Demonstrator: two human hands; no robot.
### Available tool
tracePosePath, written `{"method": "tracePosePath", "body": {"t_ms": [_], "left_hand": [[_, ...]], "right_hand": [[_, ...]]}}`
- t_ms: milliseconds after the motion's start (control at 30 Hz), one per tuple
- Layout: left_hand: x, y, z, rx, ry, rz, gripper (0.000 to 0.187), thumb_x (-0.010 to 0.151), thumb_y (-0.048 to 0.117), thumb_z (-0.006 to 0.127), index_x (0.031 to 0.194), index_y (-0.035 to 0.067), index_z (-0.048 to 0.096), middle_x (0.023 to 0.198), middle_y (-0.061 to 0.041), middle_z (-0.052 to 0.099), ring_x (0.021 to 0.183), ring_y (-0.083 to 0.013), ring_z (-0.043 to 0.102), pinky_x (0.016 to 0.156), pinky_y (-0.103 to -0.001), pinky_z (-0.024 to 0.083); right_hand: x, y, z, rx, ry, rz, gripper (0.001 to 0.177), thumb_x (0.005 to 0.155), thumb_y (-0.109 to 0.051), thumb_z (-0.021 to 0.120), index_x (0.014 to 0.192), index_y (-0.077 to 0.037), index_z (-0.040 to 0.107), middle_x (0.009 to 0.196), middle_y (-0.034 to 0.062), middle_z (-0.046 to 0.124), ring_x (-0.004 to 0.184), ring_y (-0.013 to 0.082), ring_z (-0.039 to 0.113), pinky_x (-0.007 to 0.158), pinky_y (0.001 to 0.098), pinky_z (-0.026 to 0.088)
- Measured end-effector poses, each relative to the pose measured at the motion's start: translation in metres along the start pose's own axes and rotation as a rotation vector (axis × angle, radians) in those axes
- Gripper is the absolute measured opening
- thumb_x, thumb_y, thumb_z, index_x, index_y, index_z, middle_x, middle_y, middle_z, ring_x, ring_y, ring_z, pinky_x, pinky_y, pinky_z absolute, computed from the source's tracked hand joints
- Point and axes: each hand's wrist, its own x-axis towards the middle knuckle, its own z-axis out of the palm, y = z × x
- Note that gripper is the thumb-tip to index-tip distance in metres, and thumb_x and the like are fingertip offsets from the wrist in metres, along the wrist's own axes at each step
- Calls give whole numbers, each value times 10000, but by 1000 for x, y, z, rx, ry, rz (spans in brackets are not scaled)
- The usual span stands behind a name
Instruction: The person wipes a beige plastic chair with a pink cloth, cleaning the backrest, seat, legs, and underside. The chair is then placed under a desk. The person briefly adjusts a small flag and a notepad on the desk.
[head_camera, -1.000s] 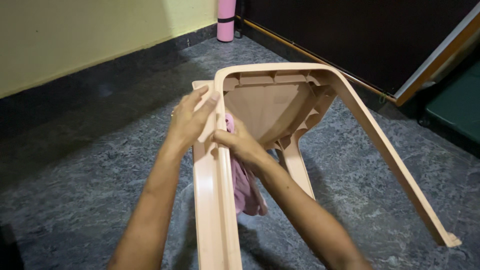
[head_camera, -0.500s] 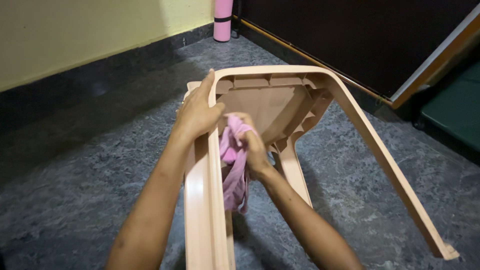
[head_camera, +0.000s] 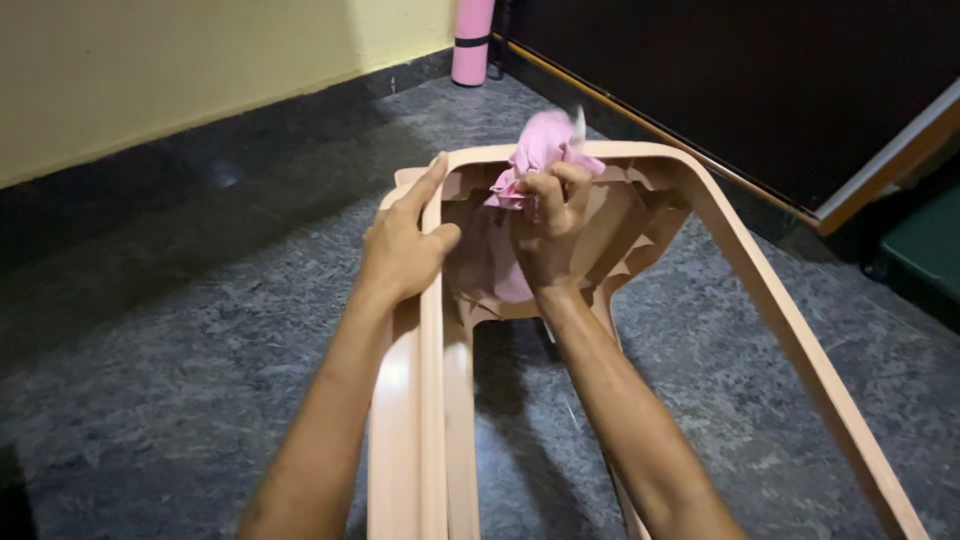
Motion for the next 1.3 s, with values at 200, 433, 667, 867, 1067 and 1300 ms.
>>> {"method": "tracePosePath", "body": {"t_ms": [200,433,667,867,1067,1300], "left_hand": [[-2,4,9,25,16,44,818,735,258,676,1509,397,451,1351,-159,659,1212,-407,622,1058,-461,464],[-1,-3,8,4,52,109,801,736,249,673,1507,347,479,1374,-176,636,1247,-419,598,1080,-464,450],[0,-2,-1,-6,-2,24,824,716,240,656,1505,382,467,1345,-149,663,1222,-397,626,1082,-447,455],[-3,-7,-5,-36,8,61,828,713,224,653,1504,382,469,1395,-145,634,1251,-391,607,1071,-442,460],[-4,-4,-2,-11,14,78,813,724,259,668,1506,362,469,1389,-146,640,1238,-398,615,1069,-452,460],[-2,-1,7,26,36,99,751,790,354,692,1507,345,470,1380,-182,630,1241,-431,592,1073,-485,438]], "right_hand": [[-13,23,6,-257,-67,-183,212,828,-70,771,998,-121,656,1064,39,648,1140,301,580,1063,502,424],[-66,51,28,-511,-298,-319,557,759,-267,787,1273,-92,663,1268,136,597,1211,388,556,1010,576,386],[-38,35,39,-419,-376,-80,643,714,-184,749,1344,-85,668,1281,204,618,1235,400,561,1080,538,415],[-4,27,22,-7,-367,21,355,873,-57,729,1222,-81,671,1194,133,693,1098,365,700,970,430,526],[-22,23,12,-186,-268,113,548,854,23,636,1397,3,567,1346,258,588,1158,449,618,979,463,499],[-22,0,26,-387,-334,-73,603,700,-161,742,1286,-64,632,1297,297,562,1217,492,499,1056,559,371]]}}
